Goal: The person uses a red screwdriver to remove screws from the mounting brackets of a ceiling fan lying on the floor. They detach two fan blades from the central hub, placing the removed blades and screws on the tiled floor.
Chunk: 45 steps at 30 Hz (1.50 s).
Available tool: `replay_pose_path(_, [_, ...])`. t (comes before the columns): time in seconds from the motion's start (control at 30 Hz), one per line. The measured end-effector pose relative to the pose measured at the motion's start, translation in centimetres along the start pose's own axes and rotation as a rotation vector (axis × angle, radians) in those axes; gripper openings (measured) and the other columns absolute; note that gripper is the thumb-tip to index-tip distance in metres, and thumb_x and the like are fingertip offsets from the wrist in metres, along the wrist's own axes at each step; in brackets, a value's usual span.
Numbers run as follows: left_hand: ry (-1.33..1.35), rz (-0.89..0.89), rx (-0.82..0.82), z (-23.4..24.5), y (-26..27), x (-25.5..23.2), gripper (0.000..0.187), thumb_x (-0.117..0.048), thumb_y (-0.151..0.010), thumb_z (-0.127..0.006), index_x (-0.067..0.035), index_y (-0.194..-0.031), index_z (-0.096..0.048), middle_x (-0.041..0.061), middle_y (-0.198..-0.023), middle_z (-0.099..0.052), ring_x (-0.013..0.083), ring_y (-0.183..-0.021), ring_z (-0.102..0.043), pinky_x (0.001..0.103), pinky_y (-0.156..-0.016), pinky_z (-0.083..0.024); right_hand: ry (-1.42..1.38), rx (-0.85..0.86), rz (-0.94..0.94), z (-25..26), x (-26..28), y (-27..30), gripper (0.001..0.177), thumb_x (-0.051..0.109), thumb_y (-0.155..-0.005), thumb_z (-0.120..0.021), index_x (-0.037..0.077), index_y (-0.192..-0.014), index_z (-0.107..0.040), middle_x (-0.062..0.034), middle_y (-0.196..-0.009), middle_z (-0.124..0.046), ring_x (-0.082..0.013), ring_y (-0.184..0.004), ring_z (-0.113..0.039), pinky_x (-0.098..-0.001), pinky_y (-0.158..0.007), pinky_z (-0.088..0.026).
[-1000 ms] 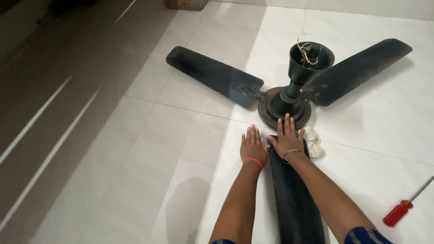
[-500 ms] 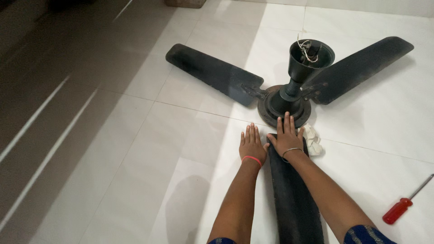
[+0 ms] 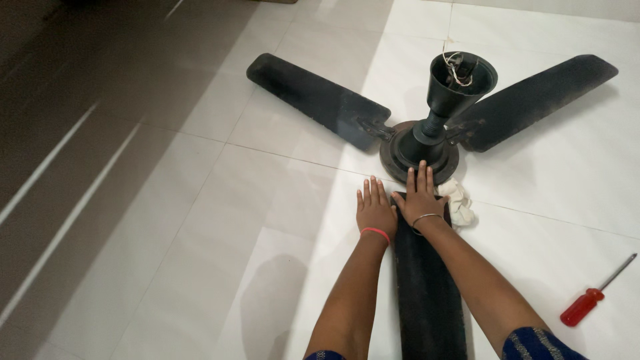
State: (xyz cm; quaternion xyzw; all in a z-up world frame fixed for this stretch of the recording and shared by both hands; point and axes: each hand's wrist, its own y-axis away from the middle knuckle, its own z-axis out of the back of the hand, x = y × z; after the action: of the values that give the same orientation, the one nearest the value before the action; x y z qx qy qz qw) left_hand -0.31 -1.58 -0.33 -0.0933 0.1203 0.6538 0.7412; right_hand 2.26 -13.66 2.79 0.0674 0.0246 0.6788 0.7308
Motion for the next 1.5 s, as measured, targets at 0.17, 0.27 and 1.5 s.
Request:
replay_pose_path(0.17, [0.049, -0.02, -0.041, 0.2, -0.2, -0.8, 0.071, -0.033, -0.102, -0.038, -0.001, -0.161, -0.013, 0.013, -0.171, -0.004, 0.0275, -0.157, 0.001, 0.045, -0.125, 0.0, -0.038, 0.075, -0.049, 0.0, 0.6, -0.6, 0.087, 0.065, -0.097, -0.037, 0.021, -0.164, -0.003, -0.0027, -0.17, 0.025, -0.023, -0.157, 0.016, -0.0825, -0.108, -0.021])
replay_pose_path(0.27, [0.027, -0.02, -0.008, 0.9, -0.3, -1.1, 0.069, -0.029, -0.102, -0.035, -0.001, -0.161, -0.011, 0.014, -0.171, -0.003, 0.028, -0.157, 0.001, 0.046, -0.125, 0.001, -0.069, 0.11, -0.069, 0.1, 1.0, -0.9, 0.087, 0.064, -0.098, -0.038, 0.023, -0.164, 0.001, -0.0013, -0.169, 0.027, -0.0226, -0.157, 0.018, -0.0833, -0.109, -0.019])
replay_pose_path(1.5, [-0.256, -0.265, 0.268, 3.2, 4.0, -2.2, 0.09, -0.024, -0.092, -0.063, -0.018, -0.164, -0.008, 0.003, -0.173, 0.004, 0.0232, -0.158, 0.003, 0.061, -0.122, 0.0, 0.008, -0.069, -0.107, -2.6, -9.1, 2.9, 0.069, 0.038, -0.083, -0.077, 0.019, -0.144, -0.051, -0.0275, -0.157, -0.031, -0.0492, -0.141, -0.032, -0.0546, -0.107, -0.035])
